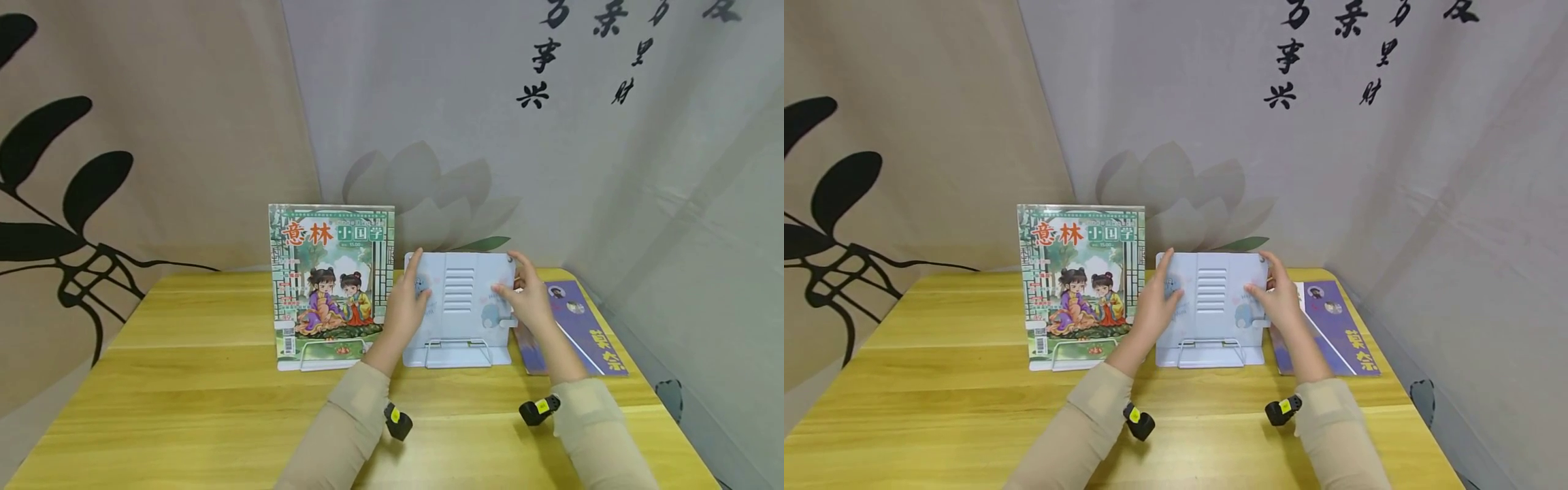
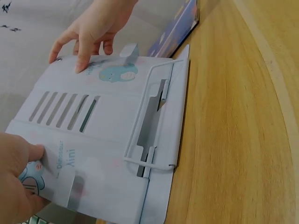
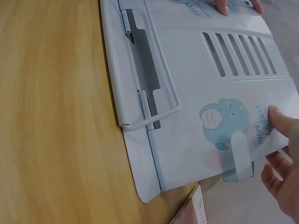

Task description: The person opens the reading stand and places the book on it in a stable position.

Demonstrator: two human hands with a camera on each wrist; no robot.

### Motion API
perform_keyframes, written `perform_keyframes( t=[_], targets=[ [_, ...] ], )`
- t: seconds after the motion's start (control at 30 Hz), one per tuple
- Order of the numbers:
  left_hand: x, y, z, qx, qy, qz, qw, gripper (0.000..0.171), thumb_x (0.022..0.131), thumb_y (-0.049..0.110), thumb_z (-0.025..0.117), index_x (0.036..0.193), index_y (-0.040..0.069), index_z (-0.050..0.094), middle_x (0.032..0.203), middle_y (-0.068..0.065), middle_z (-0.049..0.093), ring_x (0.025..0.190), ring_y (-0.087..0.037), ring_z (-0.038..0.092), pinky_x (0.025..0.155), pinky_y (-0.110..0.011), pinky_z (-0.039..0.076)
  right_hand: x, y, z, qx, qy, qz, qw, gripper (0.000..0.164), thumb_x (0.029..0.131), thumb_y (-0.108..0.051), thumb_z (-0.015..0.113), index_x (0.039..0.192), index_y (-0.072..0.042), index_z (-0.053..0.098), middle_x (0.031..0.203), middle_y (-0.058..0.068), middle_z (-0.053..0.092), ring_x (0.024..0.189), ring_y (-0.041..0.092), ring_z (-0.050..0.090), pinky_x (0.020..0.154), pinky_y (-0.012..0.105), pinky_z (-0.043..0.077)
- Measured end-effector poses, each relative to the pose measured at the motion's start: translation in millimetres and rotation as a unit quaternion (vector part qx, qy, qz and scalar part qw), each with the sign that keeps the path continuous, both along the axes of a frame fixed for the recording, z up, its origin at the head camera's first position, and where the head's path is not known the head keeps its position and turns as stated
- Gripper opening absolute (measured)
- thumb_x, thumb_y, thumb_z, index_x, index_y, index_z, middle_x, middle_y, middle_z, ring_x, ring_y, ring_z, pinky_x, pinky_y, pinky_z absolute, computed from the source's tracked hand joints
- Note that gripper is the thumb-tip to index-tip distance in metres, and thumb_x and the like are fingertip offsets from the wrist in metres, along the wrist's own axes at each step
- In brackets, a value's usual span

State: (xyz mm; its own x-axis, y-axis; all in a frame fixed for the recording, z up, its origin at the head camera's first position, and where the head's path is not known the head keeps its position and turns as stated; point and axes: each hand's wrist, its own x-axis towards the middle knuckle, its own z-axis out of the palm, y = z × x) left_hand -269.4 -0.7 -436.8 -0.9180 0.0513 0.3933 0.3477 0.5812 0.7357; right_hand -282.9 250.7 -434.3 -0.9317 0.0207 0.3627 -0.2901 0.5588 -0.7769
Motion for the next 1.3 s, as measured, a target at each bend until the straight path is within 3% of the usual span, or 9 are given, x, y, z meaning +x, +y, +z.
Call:
perform_keyframes(
  t=[0.17,0.47,0.63,0.77,0.9,1.13,1.3],
  targets=[
    [-3.5,2,0.1,0.002,-0.010,0.008,0.9999,0.087,0.089,0.008,0.068,0.153,0.035,0.017,0.112,-0.017,0.057,0.080,-0.028,0.060,0.062,-0.034,0.052,-4.3,0,-0.7,0.002,-0.001,0.000,1.000,0.077,0.082,-0.007,0.076,0.146,-0.021,0.034,0.097,0.016,0.060,0.077,0.023,0.055,0.057,0.026,0.045],
    [-5.2,2,1.6,0.004,-0.016,0.018,0.9997,0.085,0.089,0.009,0.068,0.153,0.035,0.018,0.119,-0.020,0.057,0.082,-0.030,0.062,0.064,-0.036,0.052,-9.4,-1,-0.2,0.024,0.010,0.000,1.000,0.077,0.082,-0.008,0.075,0.145,-0.022,0.033,0.090,0.016,0.061,0.073,0.023,0.054,0.057,0.027,0.043],
    [-0.8,3,6.8,0.005,-0.042,0.013,0.9990,0.089,0.089,0.018,0.070,0.154,0.036,0.012,0.125,-0.025,0.048,0.080,-0.031,0.060,0.065,-0.040,0.052,-6.6,-1,2.5,0.042,0.000,-0.006,0.999,0.077,0.083,-0.010,0.075,0.146,-0.022,0.033,0.100,0.020,0.058,0.078,0.029,0.056,0.055,0.032,0.045],
    [6.7,5,10.7,0.000,-0.065,0.000,0.9979,0.092,0.088,0.026,0.071,0.155,0.032,0.008,0.139,-0.033,0.033,0.103,-0.042,0.055,0.082,-0.049,0.050,-0.2,0,7.0,0.050,-0.008,0.000,0.999,0.079,0.084,-0.011,0.075,0.149,-0.023,0.031,0.124,0.024,0.051,0.089,0.035,0.057,0.053,0.032,0.048],
    [15.8,4,12.8,-0.005,-0.085,-0.012,0.9963,0.090,0.089,0.029,0.070,0.155,0.027,0.010,0.147,-0.035,0.018,0.124,-0.052,0.038,0.095,-0.056,0.041,8.7,3,13.2,0.047,-0.008,0.030,0.998,0.082,0.085,-0.010,0.073,0.152,-0.022,0.027,0.143,0.021,0.038,0.102,0.037,0.056,0.060,0.028,0.052],
    [39.3,1,14.9,-0.006,-0.100,-0.038,0.9942,0.083,0.089,0.030,0.069,0.154,0.019,0.019,0.152,-0.033,0.003,0.133,-0.054,0.019,0.097,-0.062,0.034,24.3,15,15.1,0.056,-0.025,0.056,0.997,0.081,0.086,-0.011,0.072,0.153,-0.021,0.027,0.145,0.017,0.040,0.112,0.038,0.054,0.080,0.045,0.051],
    [54.5,4,12.6,-0.022,-0.081,-0.030,0.9960,0.078,0.087,0.031,0.070,0.151,0.013,0.029,0.153,-0.030,0.008,0.137,-0.050,0.014,0.101,-0.064,0.026,38.0,23,9.4,0.041,-0.014,0.071,0.997,0.073,0.088,-0.007,0.070,0.150,-0.010,0.032,0.142,0.020,0.042,0.113,0.043,0.051,0.086,0.055,0.046]
  ],
)
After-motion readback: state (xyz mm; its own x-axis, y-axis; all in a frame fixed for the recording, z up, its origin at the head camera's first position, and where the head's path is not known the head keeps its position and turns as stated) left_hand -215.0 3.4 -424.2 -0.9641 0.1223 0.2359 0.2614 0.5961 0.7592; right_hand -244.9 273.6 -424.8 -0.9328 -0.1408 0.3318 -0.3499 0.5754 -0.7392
